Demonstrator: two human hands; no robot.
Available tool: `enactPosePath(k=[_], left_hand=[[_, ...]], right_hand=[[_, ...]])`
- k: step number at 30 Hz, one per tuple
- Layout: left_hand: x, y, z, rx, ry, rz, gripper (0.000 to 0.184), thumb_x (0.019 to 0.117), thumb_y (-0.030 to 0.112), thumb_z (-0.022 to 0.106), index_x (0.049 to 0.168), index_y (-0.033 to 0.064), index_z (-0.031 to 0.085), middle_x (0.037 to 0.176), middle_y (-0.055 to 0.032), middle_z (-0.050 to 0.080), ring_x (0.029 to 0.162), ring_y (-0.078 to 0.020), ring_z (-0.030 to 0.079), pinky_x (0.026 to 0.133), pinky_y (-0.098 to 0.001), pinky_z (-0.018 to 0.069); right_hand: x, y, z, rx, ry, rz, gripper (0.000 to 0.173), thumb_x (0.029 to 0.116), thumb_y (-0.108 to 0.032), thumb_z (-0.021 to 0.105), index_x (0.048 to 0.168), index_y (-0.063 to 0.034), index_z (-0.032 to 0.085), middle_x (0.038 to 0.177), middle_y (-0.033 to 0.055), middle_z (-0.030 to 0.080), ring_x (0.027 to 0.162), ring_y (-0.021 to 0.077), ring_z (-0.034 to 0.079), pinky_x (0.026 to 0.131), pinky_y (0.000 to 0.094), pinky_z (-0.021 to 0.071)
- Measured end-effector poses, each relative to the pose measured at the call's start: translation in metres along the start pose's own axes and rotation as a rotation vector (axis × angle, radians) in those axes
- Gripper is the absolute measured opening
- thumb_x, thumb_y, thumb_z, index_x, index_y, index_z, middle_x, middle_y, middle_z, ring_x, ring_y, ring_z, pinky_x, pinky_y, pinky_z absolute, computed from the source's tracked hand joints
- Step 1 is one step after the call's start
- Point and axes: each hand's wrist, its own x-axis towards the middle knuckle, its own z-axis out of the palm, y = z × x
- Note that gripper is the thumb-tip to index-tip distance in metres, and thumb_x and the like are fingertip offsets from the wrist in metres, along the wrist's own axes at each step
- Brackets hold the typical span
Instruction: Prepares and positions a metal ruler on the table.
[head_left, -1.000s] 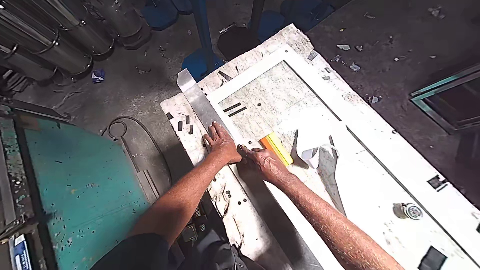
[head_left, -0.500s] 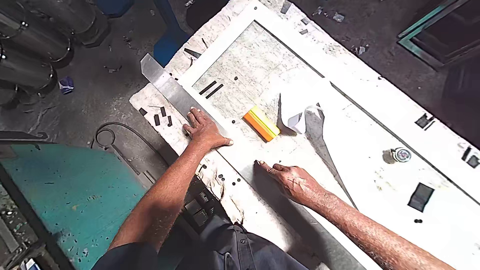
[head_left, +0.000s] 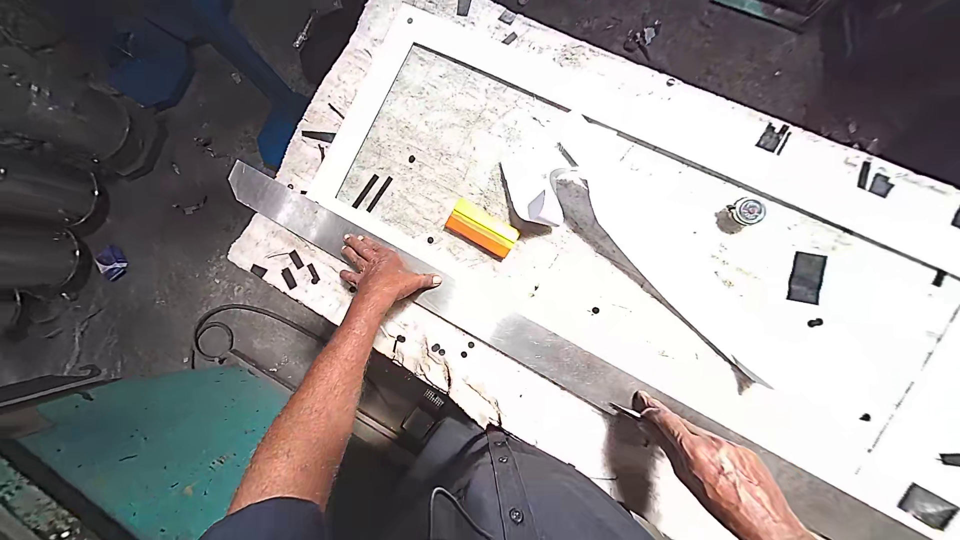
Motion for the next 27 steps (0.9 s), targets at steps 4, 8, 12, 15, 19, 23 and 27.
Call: enactPosePath(k=[4,8,12,15,19,23,27], left_hand=[[-0.002,0.001,-0.001,0.024,0.013,-0.012,0.170,0.0427,0.083,0.085,0.158,-0.0121,0.004,0.166,-0.0352,-0.008,0.155,-0.0520,0.004,0.115,-0.0744,0.0212],[-0.026,0.013,0.014,0.019,0.032,0.006,0.165,0.0468,0.086,0.082,0.158,-0.0104,0.008,0.167,-0.0336,-0.005,0.156,-0.0494,0.003,0.116,-0.0745,0.0179],[-0.109,0.066,0.062,0.022,0.013,0.091,0.167,0.0487,0.090,0.076,0.159,-0.0098,0.001,0.167,-0.0330,-0.010,0.156,-0.0488,-0.002,0.118,-0.0750,0.0078],[-0.174,0.112,0.107,0.007,0.010,0.144,0.168,0.0469,0.090,0.076,0.160,-0.0095,0.001,0.167,-0.0336,-0.009,0.156,-0.0494,-0.004,0.118,-0.0738,0.0057],[-0.218,0.141,0.133,-0.037,-0.004,0.141,0.165,0.0491,0.087,0.077,0.160,-0.0085,0.000,0.167,-0.0326,-0.013,0.156,-0.0483,-0.008,0.119,-0.0735,0.0052],[-0.222,0.150,0.129,-0.048,-0.053,0.093,0.166,0.0496,0.083,0.081,0.161,-0.0066,-0.005,0.167,-0.0303,-0.016,0.157,-0.0465,-0.008,0.119,-0.0729,0.0056],[-0.220,0.153,0.127,-0.061,-0.053,0.054,0.170,0.0465,0.080,0.084,0.160,-0.0077,-0.007,0.167,-0.0305,-0.016,0.157,-0.0466,-0.008,0.120,-0.0729,0.0072]], right_hand=[[-0.017,0.016,0.006,0.005,-0.046,0.078,0.028,0.0998,-0.021,0.056,0.122,-0.0118,0.071,0.081,0.0171,0.073,0.059,0.0409,0.070,0.045,0.0567,0.0514],[-0.013,0.027,0.011,0.034,-0.054,0.038,0.022,0.0980,-0.026,0.056,0.109,-0.0133,0.070,0.069,0.0146,0.068,0.056,0.0396,0.068,0.045,0.0546,0.0512],[-0.009,0.037,0.008,0.069,-0.094,-0.025,0.021,0.1010,-0.031,0.055,0.104,-0.0145,0.068,0.066,0.0126,0.065,0.060,0.0371,0.069,0.050,0.0523,0.0529],[-0.008,0.047,0.003,0.065,-0.141,-0.056,0.020,0.1026,-0.032,0.056,0.107,-0.0156,0.068,0.071,0.0127,0.068,0.065,0.0366,0.071,0.055,0.0528,0.0552],[-0.006,0.051,-0.003,0.060,-0.247,-0.095,0.024,0.1051,-0.032,0.052,0.112,-0.0144,0.065,0.078,0.0148,0.070,0.074,0.0384,0.072,0.062,0.0536,0.0558],[0.002,0.065,-0.008,0.110,-0.280,-0.131,0.028,0.1057,-0.038,0.049,0.113,-0.0157,0.065,0.079,0.0125,0.070,0.077,0.0349,0.072,0.066,0.0529,0.0564],[0.050,0.070,0.004,0.318,0.048,-0.304,0.030,0.1002,-0.039,0.055,0.101,-0.0131,0.071,0.071,0.0039,0.069,0.062,0.0213,0.069,0.057,0.0434,0.0559]])
